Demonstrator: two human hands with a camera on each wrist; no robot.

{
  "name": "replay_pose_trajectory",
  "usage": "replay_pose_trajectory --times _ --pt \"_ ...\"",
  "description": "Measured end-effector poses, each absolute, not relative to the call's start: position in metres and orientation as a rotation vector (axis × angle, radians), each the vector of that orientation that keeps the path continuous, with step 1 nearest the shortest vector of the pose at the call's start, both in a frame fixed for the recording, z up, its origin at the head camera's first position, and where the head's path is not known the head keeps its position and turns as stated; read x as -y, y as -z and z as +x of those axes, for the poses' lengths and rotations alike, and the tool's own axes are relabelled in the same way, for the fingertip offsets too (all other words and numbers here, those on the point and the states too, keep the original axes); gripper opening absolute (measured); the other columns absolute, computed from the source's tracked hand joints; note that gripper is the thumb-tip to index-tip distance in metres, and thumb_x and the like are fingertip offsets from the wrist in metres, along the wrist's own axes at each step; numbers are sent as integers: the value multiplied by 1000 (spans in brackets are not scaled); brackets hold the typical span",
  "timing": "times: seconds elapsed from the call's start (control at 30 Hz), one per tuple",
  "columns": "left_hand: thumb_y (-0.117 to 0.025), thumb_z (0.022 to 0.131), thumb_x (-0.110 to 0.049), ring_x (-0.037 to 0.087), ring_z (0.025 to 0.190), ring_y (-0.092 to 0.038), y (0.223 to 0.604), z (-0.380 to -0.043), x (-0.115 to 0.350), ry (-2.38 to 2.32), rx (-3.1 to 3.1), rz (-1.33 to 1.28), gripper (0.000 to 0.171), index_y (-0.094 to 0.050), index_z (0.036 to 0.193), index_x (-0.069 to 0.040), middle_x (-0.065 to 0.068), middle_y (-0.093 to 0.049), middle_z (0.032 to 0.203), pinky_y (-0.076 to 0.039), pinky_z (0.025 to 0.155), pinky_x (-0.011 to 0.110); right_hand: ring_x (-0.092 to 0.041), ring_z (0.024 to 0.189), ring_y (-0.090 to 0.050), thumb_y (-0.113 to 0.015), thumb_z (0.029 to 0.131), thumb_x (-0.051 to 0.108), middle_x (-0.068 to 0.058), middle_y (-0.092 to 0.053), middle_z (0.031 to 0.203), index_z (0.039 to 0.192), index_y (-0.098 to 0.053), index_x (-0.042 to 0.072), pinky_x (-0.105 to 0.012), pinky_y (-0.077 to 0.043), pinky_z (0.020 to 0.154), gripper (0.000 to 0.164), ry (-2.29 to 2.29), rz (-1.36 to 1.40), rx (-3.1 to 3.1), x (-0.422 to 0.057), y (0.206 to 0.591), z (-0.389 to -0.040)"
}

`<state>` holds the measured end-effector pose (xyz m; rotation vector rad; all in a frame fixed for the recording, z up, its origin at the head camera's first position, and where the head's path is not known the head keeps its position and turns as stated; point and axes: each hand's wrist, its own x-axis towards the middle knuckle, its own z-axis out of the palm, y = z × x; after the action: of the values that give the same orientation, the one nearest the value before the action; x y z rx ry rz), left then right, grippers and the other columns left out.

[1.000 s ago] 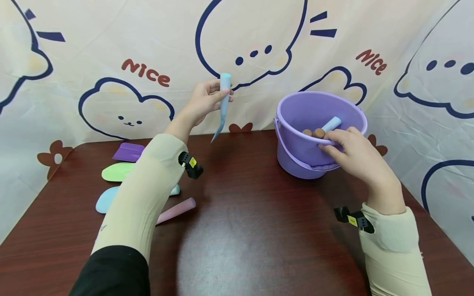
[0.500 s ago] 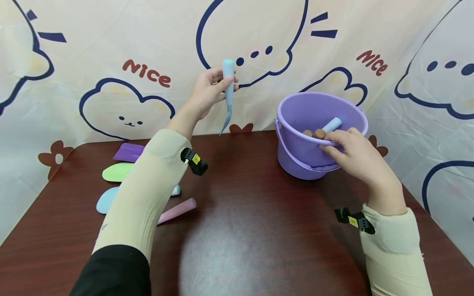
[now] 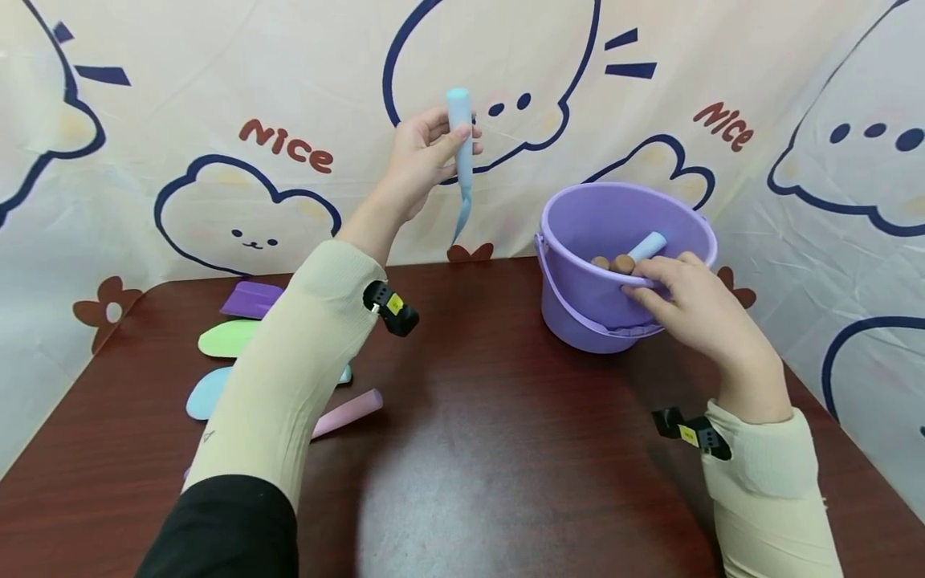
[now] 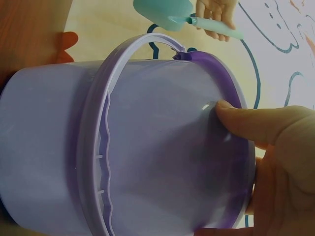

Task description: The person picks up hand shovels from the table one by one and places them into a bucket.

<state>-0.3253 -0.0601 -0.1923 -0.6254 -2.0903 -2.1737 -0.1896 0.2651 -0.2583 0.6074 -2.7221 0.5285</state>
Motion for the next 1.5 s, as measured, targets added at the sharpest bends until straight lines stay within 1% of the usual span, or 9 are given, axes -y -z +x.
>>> replay_pose_trajectory --times 0.3,0.6,0.83,0.97,1.23,1.5 --pt "-57 100 -15 25 112 -67 175 -317 41 2192 2048 -721 38 -56 136 -4 9 -65 118 -51 103 39 -26 83 -43 -68 94 17 -4 -52 70 88 -66 13 -37 -33 67 8 -530 571 2731 -266 258 -189" --pt "-55 101 -12 25 114 -67 165 -307 25 2290 1911 -650 35 -57 134 -4 13 -67 120 -52 101 39 -26 83 -43 -69 93 16 -3 -52 70 87 -65 13 -38 -32 68 8 -533 600 2733 -265 258 -189" --pt "-55 101 -13 25 114 -66 157 -301 12 2280 1925 -694 35 -57 134 -4 14 -66 123 -54 99 37 -27 83 -43 -69 93 17 -4 -52 70 87 -65 12 -37 -32 67 8 -533 589 2732 -264 258 -189" --pt "-55 100 -12 26 115 -66 151 -294 8 2303 1915 -671 34 -58 134 -5 13 -67 121 -54 98 35 -27 83 -43 -69 94 17 -4 -52 70 89 -66 12 -37 -32 67 8 -534 577 2737 -264 258 -189" --pt "-54 101 -10 25 111 -68 150 -290 -2 2313 1854 -729 33 -57 133 -2 15 -66 122 -55 94 33 -27 84 -43 -68 94 17 -5 -52 70 90 -66 12 -37 -32 67 7 -533 567 2745 -264 259 -189" --pt "-53 101 -7 27 112 -68 148 -284 -12 2362 1790 -742 35 -56 135 0 18 -66 123 -56 92 30 -27 84 -43 -68 94 16 -5 -51 71 91 -67 12 -38 -32 68 6 -530 577 2737 -264 258 -190"
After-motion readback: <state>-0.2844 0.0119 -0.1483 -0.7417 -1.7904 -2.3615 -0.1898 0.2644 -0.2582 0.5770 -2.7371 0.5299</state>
